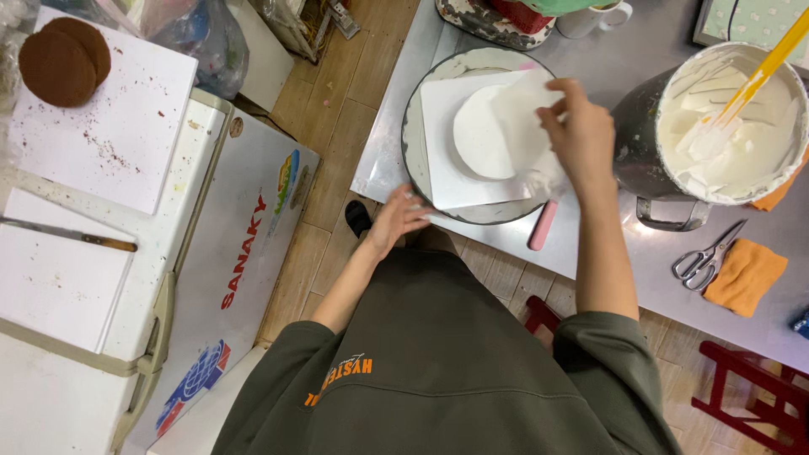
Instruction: The person frosts a small cake using a spatula and a turn-table, smooths the cream around the sides and top, and uses pieces of plastic film to refine the edges.
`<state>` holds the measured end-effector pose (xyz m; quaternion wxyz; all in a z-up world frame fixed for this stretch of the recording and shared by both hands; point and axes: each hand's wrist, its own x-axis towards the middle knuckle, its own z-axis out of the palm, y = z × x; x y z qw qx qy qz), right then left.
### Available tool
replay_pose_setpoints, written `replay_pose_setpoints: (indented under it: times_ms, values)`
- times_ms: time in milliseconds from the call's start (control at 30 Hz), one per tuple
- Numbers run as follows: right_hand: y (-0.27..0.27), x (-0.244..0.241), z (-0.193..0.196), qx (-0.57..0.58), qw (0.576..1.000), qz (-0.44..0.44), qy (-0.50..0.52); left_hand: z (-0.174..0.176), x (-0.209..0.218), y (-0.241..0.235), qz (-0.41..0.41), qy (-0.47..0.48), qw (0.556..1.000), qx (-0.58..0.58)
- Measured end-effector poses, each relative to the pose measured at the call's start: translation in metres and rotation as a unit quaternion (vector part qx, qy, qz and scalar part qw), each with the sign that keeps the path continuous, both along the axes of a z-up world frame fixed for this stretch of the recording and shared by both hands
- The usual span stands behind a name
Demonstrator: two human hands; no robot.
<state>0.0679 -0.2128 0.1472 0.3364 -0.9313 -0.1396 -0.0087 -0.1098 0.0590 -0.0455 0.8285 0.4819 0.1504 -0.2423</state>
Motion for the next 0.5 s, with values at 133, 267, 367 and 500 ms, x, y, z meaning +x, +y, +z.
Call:
replay_pose_setpoints:
  times_ms: [133, 267, 367, 500]
  values:
    - [0.017, -0.008, -0.001, 0.038, 0.999, -0.012, 0.003, 0.013, 0.007, 0.002, 0.070, -0.063, 0.996, -0.003]
    - [0.033, -0.002, -0.021, -0.009, 0.994, 0.088, -0.062, 0.017, 0.004, -0.003, -0.017, -0.020, 0.999, -0.027]
    - [-0.003, 0.006, -0.012, -0.046, 0.989, 0.067, -0.122, 0.011, 0.001, -0.002, -0.047, -0.042, 0.997, -0.053]
    - [0.001, -0.003, -0.004, 0.056, 0.998, 0.013, -0.038, 0.005, 0.003, 0.001, 0.063, -0.052, 0.995, -0.049]
